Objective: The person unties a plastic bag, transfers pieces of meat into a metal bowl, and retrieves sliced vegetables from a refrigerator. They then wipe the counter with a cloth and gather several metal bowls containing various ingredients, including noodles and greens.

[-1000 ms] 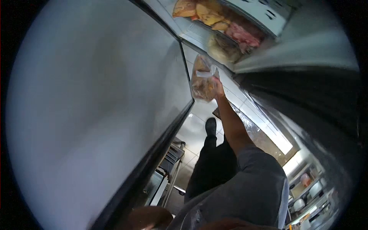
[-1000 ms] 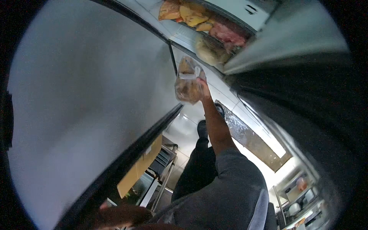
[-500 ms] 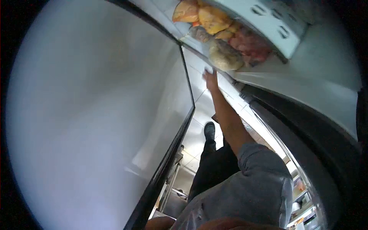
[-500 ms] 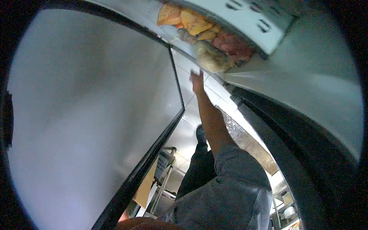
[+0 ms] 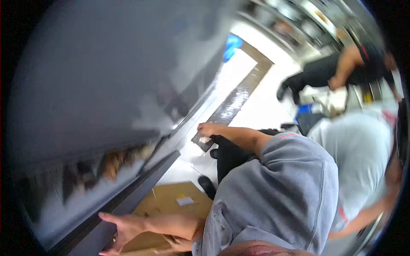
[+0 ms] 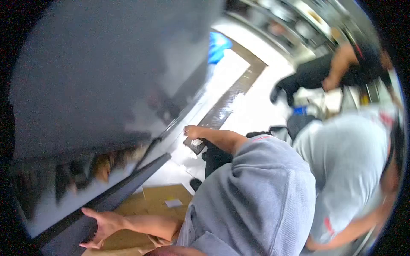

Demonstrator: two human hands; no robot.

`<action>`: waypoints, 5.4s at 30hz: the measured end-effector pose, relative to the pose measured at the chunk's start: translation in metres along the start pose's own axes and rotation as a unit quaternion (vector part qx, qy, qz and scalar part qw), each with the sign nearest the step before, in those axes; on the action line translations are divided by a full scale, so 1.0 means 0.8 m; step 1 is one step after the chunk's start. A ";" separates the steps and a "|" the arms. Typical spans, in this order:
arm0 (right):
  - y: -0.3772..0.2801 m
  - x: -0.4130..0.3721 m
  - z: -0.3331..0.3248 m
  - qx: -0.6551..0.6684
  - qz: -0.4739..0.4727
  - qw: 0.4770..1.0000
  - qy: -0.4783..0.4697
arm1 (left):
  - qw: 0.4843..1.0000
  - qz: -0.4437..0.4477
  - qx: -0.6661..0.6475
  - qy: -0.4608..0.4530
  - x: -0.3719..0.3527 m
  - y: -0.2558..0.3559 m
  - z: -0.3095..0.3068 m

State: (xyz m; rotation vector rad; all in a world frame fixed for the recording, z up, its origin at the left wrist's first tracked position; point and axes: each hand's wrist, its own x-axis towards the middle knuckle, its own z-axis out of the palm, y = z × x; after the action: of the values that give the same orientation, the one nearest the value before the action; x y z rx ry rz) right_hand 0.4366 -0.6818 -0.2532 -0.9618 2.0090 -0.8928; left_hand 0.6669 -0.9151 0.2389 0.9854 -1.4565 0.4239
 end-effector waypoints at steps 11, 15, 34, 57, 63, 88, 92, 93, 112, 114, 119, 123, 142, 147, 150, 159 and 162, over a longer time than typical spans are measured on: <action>-0.008 -0.138 -0.166 0.209 0.191 0.944 0.169 | 0.991 0.050 -0.064 -0.104 0.016 0.023 0.125; 0.078 -0.216 -0.228 0.289 0.325 0.867 0.246 | 0.969 -0.085 0.007 -0.231 0.031 0.082 0.067; 0.292 -0.341 -0.454 0.120 0.354 0.796 0.477 | 0.462 0.227 -0.660 -0.548 -0.361 0.740 0.173; 0.240 -0.931 -0.534 0.174 -0.087 -0.396 0.898 | 0.121 0.545 -0.653 -0.512 -0.617 1.319 -0.009; 0.209 -0.978 -0.426 0.173 -0.034 -0.477 0.861 | 0.152 0.548 -0.602 -0.561 -0.631 1.295 -0.021; 0.155 -0.667 -0.406 0.296 0.077 -0.311 0.900 | 0.207 0.472 -0.584 -0.627 -0.716 1.556 0.272; 0.192 -0.498 -0.453 0.411 0.009 -0.315 0.855 | 0.155 0.501 -0.622 -0.581 -0.716 1.680 0.235; 0.207 -0.459 -0.470 0.415 0.028 -0.308 0.856 | 0.141 0.503 -0.650 -0.552 -0.726 1.714 0.217; 0.368 -0.442 -1.137 0.463 0.182 0.090 0.863 | 0.027 0.440 -0.626 -0.644 -0.798 2.023 0.156; 0.387 -0.478 -1.218 0.455 0.166 0.173 0.858 | 0.053 0.344 -0.633 -0.692 -0.734 2.020 0.212; 0.441 -0.490 -1.416 0.457 0.142 0.372 0.795 | 0.021 0.163 -0.611 -0.774 -0.606 1.995 0.288; 0.499 -0.426 -1.524 0.454 0.078 0.466 0.755 | 0.039 0.075 -0.587 -0.805 -0.580 1.971 0.317; 0.597 -0.474 -1.580 -0.160 0.689 0.486 0.514 | 0.359 0.478 -0.550 -0.583 -0.717 1.999 0.398; 0.652 -0.543 -1.532 -0.124 0.710 0.491 0.490 | 0.322 0.471 -0.569 -0.592 -0.702 1.975 0.382; 0.646 -0.543 -1.550 -0.073 0.719 0.494 0.483 | 0.362 0.514 -0.578 -0.521 -0.699 1.962 0.368; 0.542 -0.429 -1.716 -0.057 0.090 0.687 0.719 | 0.197 0.191 -0.589 -0.760 -0.714 1.935 0.422; 0.540 -0.341 -1.748 -0.211 0.155 0.734 0.627 | 0.192 0.099 -0.553 -0.805 -0.722 1.922 0.435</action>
State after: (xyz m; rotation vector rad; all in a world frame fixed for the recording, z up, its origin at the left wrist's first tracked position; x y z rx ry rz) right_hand -0.7350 0.1313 0.1742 -0.0448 3.5007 -1.0069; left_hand -0.8102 -0.1297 0.0929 -0.6162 -2.7005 -2.1182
